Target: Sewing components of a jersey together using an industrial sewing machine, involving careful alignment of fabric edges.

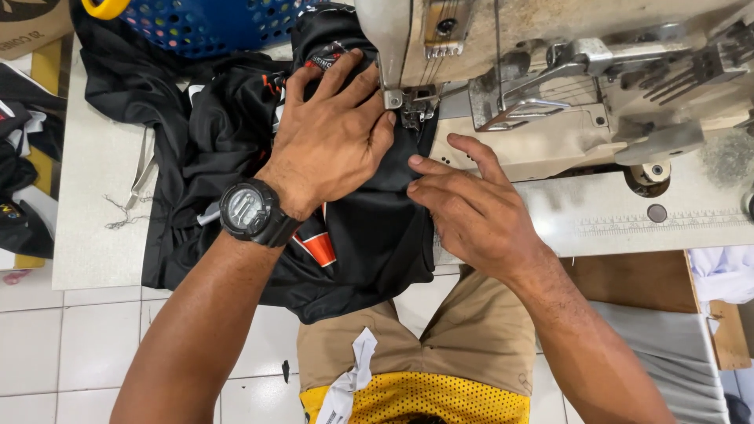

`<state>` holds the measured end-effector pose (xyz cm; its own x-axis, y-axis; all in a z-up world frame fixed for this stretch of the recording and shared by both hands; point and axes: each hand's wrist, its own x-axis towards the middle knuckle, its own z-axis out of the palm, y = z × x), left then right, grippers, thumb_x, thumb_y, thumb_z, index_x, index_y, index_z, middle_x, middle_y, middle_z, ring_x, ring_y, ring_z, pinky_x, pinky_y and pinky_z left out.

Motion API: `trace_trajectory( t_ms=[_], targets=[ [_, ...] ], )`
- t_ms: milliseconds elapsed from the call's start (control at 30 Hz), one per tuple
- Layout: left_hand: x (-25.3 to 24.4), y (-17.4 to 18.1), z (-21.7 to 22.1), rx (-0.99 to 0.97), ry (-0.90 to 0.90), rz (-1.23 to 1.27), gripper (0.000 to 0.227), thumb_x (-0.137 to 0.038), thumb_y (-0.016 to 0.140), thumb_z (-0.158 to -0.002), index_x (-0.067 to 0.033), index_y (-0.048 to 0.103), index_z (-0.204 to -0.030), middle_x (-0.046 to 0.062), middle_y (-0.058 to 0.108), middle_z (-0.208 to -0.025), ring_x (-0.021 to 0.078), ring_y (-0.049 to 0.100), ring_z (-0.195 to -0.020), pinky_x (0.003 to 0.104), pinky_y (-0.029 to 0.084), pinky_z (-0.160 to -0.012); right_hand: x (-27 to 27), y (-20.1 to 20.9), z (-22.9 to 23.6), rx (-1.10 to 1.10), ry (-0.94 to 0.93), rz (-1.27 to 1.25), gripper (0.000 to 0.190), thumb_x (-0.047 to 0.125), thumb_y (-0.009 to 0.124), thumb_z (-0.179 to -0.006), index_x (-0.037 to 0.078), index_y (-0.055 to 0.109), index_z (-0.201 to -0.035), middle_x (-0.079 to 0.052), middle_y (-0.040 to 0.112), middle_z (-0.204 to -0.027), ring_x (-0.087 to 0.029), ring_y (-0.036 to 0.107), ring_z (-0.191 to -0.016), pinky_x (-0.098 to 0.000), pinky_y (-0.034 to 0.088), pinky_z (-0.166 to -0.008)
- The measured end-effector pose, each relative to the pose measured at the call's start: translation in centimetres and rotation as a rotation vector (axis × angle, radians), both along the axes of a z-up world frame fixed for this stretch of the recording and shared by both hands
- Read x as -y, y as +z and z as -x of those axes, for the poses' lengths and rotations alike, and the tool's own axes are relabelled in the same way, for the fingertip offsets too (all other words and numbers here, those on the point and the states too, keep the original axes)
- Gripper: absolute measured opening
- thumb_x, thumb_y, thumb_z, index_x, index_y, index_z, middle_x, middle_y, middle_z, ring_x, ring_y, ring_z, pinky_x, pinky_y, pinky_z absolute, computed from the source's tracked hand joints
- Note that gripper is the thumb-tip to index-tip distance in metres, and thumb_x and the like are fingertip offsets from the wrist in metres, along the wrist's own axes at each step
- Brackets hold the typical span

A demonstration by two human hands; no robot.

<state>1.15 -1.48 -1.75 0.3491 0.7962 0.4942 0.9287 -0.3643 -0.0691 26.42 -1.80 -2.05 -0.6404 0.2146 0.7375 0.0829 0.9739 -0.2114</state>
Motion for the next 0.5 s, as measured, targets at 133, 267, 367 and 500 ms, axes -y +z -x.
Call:
trace_trajectory(
  t_ms=[133, 267, 367, 500],
  targets=[
    [-0.07, 0.04, 0.1, 0.002, -0.01, -0.02, 0.039, -0.03, 0.049, -0.118, -0.0068, 0.08, -0.123, 0.008, 0.069, -0.15, 0.0338, 0.053, -0.148, 0.06, 0.039, -0.11, -0.12, 0.09, 0.13, -0.005, -0.006, 0.009, 0.016, -0.018, 0.062, -0.106, -0.004, 0.069, -0.111, -0.017, 0.079, -0.112, -0.036, 0.079, -0.124, -0.065, 0.047, -0.122],
    [0.0, 0.09, 0.09, 0.01, -0.017, -0.011, 0.041, -0.031, 0.048, -0.119, -0.0059, 0.08, -0.128, 0.008, 0.067, -0.152, 0.0347, 0.053, -0.148, 0.06, 0.038, -0.11, -0.03, 0.3, 0.18, -0.009, -0.01, -0.002, 0.014, -0.017, 0.064, -0.105, -0.005, 0.07, -0.11, -0.016, 0.079, -0.112, -0.035, 0.079, -0.122, -0.0652, 0.049, -0.121],
    [-0.1, 0.09, 0.1, 0.012, -0.021, -0.031, 0.039, -0.029, 0.049, -0.118, -0.0061, 0.08, -0.123, 0.007, 0.069, -0.149, 0.0345, 0.055, -0.147, 0.06, 0.04, -0.109, -0.04, 0.4, 0.2, -0.005, -0.022, -0.006, 0.013, -0.017, 0.066, -0.104, -0.006, 0.07, -0.11, -0.015, 0.079, -0.113, -0.033, 0.079, -0.122, -0.0651, 0.049, -0.12],
    [-0.14, -0.1, 0.11, 0.005, -0.019, -0.046, 0.039, -0.03, 0.05, -0.119, -0.0058, 0.081, -0.124, 0.008, 0.069, -0.149, 0.034, 0.055, -0.146, 0.06, 0.041, -0.108, -0.08, 0.26, 0.14, 0.002, -0.029, -0.01, 0.013, -0.017, 0.067, -0.104, -0.007, 0.071, -0.111, -0.016, 0.079, -0.114, -0.031, 0.079, -0.122, -0.0658, 0.049, -0.121]
  ],
)
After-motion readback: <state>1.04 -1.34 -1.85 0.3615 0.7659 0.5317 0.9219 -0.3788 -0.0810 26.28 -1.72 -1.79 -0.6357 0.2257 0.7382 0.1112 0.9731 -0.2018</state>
